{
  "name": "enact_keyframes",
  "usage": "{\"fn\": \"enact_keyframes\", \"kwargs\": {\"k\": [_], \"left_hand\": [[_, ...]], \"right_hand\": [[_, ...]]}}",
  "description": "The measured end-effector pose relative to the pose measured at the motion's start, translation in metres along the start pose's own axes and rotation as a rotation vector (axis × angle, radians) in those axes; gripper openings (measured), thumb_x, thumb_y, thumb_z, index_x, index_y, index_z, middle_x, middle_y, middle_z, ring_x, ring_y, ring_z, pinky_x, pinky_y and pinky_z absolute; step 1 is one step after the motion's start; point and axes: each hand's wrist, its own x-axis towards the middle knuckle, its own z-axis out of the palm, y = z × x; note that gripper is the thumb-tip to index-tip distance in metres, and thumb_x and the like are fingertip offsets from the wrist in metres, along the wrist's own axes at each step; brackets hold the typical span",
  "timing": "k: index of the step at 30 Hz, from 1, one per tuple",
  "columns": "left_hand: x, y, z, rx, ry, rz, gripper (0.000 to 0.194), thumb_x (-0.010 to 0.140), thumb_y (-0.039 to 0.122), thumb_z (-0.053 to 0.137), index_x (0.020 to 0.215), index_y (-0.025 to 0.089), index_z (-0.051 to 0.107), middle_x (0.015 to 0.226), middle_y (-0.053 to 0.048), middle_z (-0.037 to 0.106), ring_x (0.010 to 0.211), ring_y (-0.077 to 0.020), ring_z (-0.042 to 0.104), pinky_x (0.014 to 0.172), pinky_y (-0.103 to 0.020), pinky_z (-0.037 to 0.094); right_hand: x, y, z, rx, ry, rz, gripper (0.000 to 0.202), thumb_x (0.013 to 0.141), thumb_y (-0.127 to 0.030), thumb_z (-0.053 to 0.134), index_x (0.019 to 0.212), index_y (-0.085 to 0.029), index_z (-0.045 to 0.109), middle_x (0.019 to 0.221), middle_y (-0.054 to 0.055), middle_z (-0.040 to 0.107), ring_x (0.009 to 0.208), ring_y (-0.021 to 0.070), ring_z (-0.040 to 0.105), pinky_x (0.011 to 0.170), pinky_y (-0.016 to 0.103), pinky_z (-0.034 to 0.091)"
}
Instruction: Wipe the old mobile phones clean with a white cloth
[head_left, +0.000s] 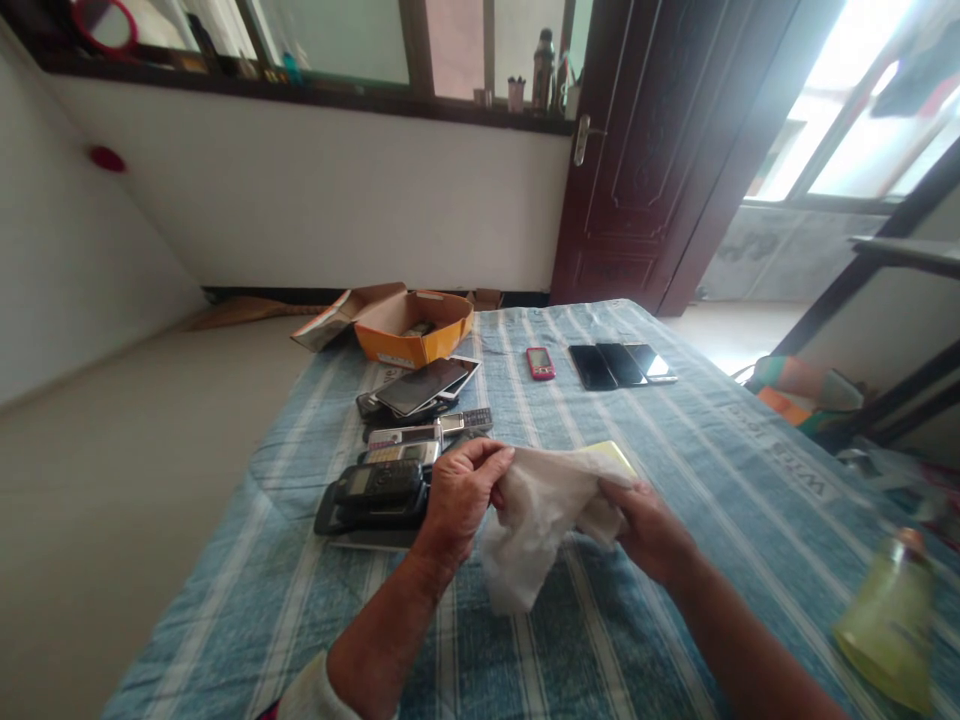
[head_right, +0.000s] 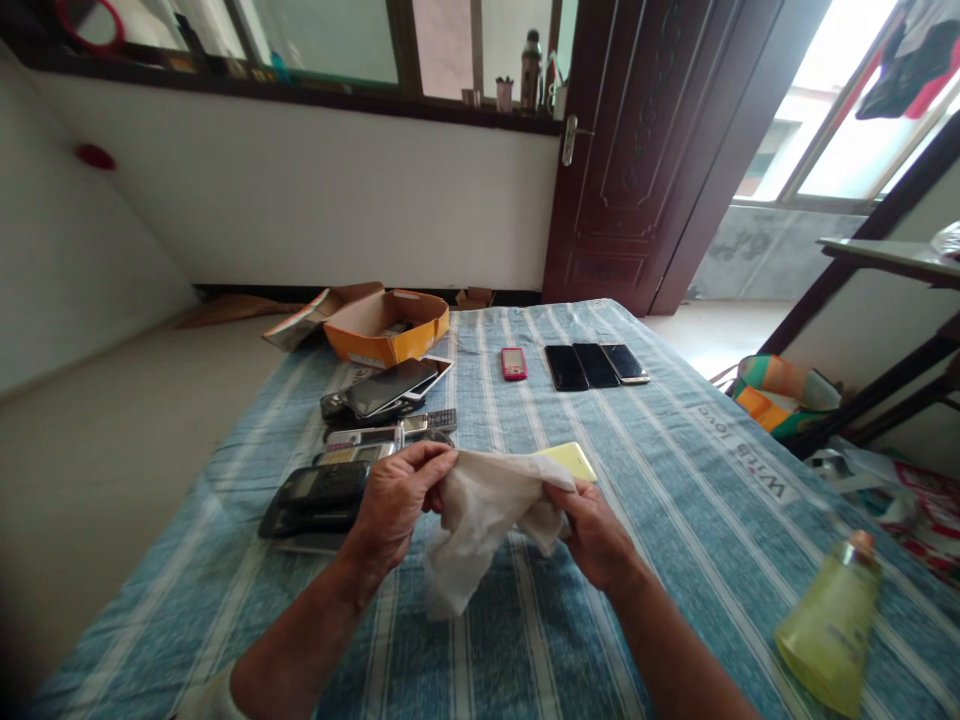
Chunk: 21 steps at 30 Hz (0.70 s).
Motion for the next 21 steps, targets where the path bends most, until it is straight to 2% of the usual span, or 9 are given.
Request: {"fn": "enact_keyframes", "kwargs": {"k": [2, 6, 9, 12, 14, 17, 21], "left_hand": [[0.0008, -0.0020, -0.0008, 0.018, 0.006, 0.017, 0.020, 0.066, 0.034, 0.071, 0.071, 0.014, 0.067, 0.051, 0.004, 0.058, 0.039, -0.0073, 0.049, 0.037, -0.017, 0.034], [0.0003, -0.0061, -0.0001, 0.064, 0.025, 0.064, 0.021, 0.070, 0.033, 0.069, 0.077, 0.014, 0.068, 0.065, 0.000, 0.066, 0.057, -0.0138, 0.064, 0.043, -0.017, 0.043], [-0.0011, -0.0053, 0.0007, 0.063, 0.041, 0.075, 0.025, 0.071, 0.035, 0.069, 0.085, 0.014, 0.066, 0.075, -0.003, 0.068, 0.067, -0.0165, 0.066, 0.047, -0.019, 0.048], [-0.0016, -0.0038, 0.0009, 0.034, 0.080, 0.072, 0.040, 0.069, 0.037, 0.071, 0.101, 0.014, 0.062, 0.096, -0.007, 0.068, 0.078, -0.0202, 0.069, 0.048, -0.019, 0.048], [-0.0014, -0.0040, 0.0006, 0.043, 0.106, 0.077, 0.045, 0.068, 0.038, 0.071, 0.105, 0.014, 0.059, 0.105, -0.010, 0.066, 0.084, -0.0221, 0.069, 0.049, -0.019, 0.049], [-0.0017, -0.0058, 0.0009, 0.122, 0.082, 0.058, 0.036, 0.068, 0.038, 0.069, 0.094, 0.013, 0.062, 0.095, -0.009, 0.068, 0.084, -0.0233, 0.068, 0.050, -0.020, 0.050], [-0.0065, -0.0057, 0.0048, 0.230, -0.034, -0.032, 0.028, 0.071, 0.036, 0.067, 0.086, 0.013, 0.065, 0.084, -0.009, 0.069, 0.081, -0.0243, 0.067, 0.050, -0.022, 0.050]], "right_hand": [[-0.0001, -0.0001, 0.0019, -0.007, -0.006, -0.023, 0.027, 0.070, -0.038, 0.077, 0.085, -0.016, 0.072, 0.074, 0.002, 0.068, 0.063, 0.0122, 0.058, 0.054, 0.020, 0.046], [-0.0016, -0.0003, 0.0066, 0.065, -0.006, -0.079, 0.025, 0.070, -0.039, 0.077, 0.084, -0.019, 0.073, 0.076, 0.003, 0.069, 0.069, 0.0151, 0.061, 0.061, 0.024, 0.049], [-0.0021, -0.0007, 0.0080, 0.104, 0.018, -0.111, 0.024, 0.068, -0.037, 0.077, 0.083, -0.019, 0.072, 0.077, 0.003, 0.070, 0.069, 0.0164, 0.061, 0.062, 0.026, 0.050], [-0.0011, -0.0007, 0.0060, 0.156, 0.070, -0.121, 0.023, 0.070, -0.036, 0.077, 0.086, -0.019, 0.073, 0.080, 0.004, 0.071, 0.068, 0.0164, 0.062, 0.060, 0.026, 0.050], [0.0001, -0.0007, 0.0033, 0.200, 0.102, -0.144, 0.022, 0.071, -0.036, 0.076, 0.086, -0.020, 0.073, 0.082, 0.003, 0.072, 0.068, 0.0161, 0.062, 0.058, 0.026, 0.050], [0.0015, -0.0009, -0.0005, 0.248, 0.135, -0.204, 0.023, 0.068, -0.034, 0.078, 0.085, -0.020, 0.073, 0.082, 0.002, 0.072, 0.069, 0.0150, 0.062, 0.057, 0.024, 0.050], [0.0015, -0.0022, -0.0005, 0.292, 0.146, -0.237, 0.021, 0.069, -0.034, 0.077, 0.085, -0.021, 0.074, 0.084, 0.002, 0.073, 0.074, 0.0150, 0.064, 0.063, 0.024, 0.052]]}}
